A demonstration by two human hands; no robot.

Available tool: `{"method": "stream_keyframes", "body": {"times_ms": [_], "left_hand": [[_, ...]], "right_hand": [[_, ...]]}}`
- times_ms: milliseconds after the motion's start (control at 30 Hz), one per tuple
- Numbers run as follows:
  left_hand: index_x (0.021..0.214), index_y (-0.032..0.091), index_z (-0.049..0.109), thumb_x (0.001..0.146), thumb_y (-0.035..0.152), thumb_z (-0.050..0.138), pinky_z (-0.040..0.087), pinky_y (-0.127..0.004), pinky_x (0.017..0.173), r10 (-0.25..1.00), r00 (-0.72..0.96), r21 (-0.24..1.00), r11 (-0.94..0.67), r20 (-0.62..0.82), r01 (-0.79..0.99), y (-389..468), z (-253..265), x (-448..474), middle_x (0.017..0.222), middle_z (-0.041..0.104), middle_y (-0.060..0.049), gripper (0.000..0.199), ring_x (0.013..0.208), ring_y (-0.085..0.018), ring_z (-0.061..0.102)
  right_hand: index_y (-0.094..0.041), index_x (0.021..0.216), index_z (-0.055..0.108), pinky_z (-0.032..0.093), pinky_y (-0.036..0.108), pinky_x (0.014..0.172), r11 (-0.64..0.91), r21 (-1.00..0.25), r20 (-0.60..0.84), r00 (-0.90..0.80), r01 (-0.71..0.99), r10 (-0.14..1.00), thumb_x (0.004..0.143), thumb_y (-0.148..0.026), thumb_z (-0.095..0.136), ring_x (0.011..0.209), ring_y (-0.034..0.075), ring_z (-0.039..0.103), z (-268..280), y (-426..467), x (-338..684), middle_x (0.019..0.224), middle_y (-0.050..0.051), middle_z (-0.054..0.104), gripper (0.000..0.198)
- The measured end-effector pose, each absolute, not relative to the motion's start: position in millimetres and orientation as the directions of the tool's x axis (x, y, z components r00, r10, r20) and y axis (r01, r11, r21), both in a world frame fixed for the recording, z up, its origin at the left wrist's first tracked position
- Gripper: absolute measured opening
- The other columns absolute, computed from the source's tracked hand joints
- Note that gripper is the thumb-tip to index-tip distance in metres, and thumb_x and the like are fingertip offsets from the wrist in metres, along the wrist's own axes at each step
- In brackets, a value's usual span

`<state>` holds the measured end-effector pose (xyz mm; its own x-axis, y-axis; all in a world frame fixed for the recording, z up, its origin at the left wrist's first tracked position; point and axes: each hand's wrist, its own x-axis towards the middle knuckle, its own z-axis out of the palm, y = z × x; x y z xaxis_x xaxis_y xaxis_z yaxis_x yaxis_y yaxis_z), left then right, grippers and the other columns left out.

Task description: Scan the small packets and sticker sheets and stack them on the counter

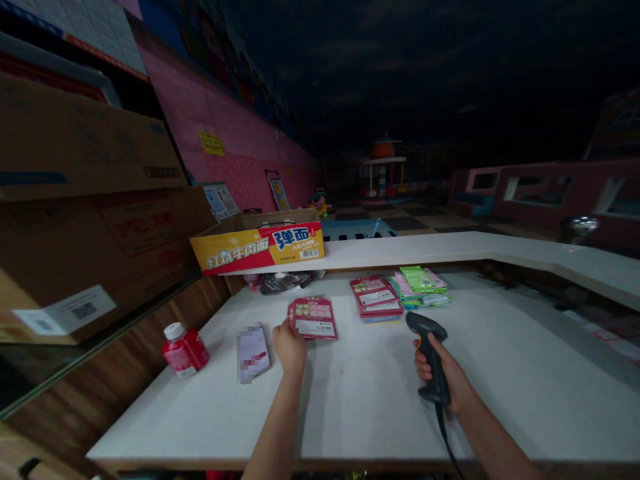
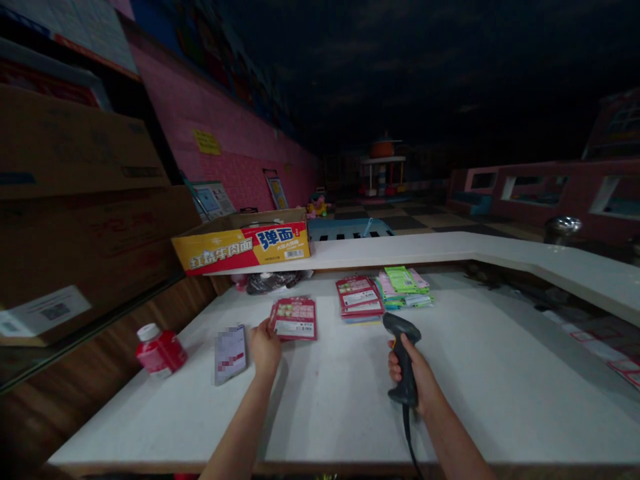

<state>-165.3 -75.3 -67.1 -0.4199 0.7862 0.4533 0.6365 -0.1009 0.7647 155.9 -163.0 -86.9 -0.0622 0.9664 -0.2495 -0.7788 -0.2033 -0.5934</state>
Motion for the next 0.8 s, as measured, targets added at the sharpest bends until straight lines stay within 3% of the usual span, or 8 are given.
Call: {"method": "stream_keyframes", "body": {"times_ms": [100,167,233,300,533,800], "left_hand": [[0.119,0.014,0.062,0.085,0.013,0.042,0.038,-0.045,0.097,0.736,-0.351,0.469,0.052,0.578,0.882,-88.4,-60.3,-157.3,0.117,0.058,-0.017,0.040,0.109,-0.028,0.051],[0.110,0.017,0.067,0.086,0.015,0.044,0.040,-0.039,0.096,0.827,-0.144,0.324,-0.049,0.543,0.945,-95.0,-60.5,-149.4,0.115,0.061,-0.013,0.034,0.107,-0.025,0.053],[0.097,0.018,0.071,0.088,0.020,0.044,0.043,-0.035,0.090,0.901,0.012,0.257,-0.136,0.433,0.957,-97.8,-62.7,-143.5,0.103,0.065,-0.011,0.028,0.099,-0.022,0.058],[0.094,0.018,0.072,0.090,0.023,0.043,0.044,-0.034,0.089,0.926,0.039,0.229,-0.133,0.375,0.964,-97.6,-65.5,-141.0,0.100,0.067,-0.010,0.030,0.096,-0.022,0.060],[0.117,0.016,0.066,0.090,0.021,0.042,0.042,-0.038,0.096,0.926,-0.055,0.184,-0.016,0.372,0.983,-92.7,-74.0,-143.2,0.122,0.060,-0.014,0.036,0.112,-0.027,0.055],[0.112,0.012,0.066,0.087,0.015,0.043,0.042,-0.040,0.097,0.893,-0.088,0.176,0.010,0.441,0.984,-88.6,-77.1,-144.7,0.115,0.060,-0.015,0.033,0.108,-0.027,0.055]], "right_hand": [[-0.013,0.083,0.062,0.032,0.014,0.035,-0.202,-0.587,-0.256,-0.057,-0.784,0.965,0.071,-0.047,0.076,0.040,0.005,0.041,-89.5,-162.0,155.5,0.053,-0.004,0.049,0.038],[-0.014,0.083,0.062,0.032,0.014,0.035,-0.207,-0.590,-0.258,-0.060,-0.781,0.964,0.070,-0.048,0.077,0.040,0.005,0.041,-91.6,-160.8,155.8,0.053,-0.004,0.049,0.039],[-0.014,0.083,0.062,0.032,0.014,0.035,-0.210,-0.593,-0.255,-0.066,-0.777,0.965,0.068,-0.048,0.078,0.040,0.005,0.041,-93.1,-159.7,156.5,0.053,-0.005,0.049,0.040],[-0.014,0.082,0.062,0.033,0.014,0.035,-0.215,-0.593,-0.247,-0.078,-0.776,0.966,0.067,-0.048,0.079,0.040,0.005,0.041,-93.7,-159.2,157.3,0.053,-0.005,0.050,0.041],[-0.013,0.083,0.063,0.032,0.013,0.035,-0.229,-0.564,-0.264,-0.089,-0.794,0.960,0.064,-0.045,0.082,0.041,0.004,0.040,-92.2,-161.0,160.1,0.054,-0.005,0.049,0.041],[-0.013,0.083,0.062,0.031,0.013,0.035,-0.224,-0.542,-0.258,-0.093,-0.810,0.962,0.069,-0.044,0.079,0.041,0.004,0.040,-92.9,-159.2,160.5,0.054,-0.005,0.049,0.039]]}}
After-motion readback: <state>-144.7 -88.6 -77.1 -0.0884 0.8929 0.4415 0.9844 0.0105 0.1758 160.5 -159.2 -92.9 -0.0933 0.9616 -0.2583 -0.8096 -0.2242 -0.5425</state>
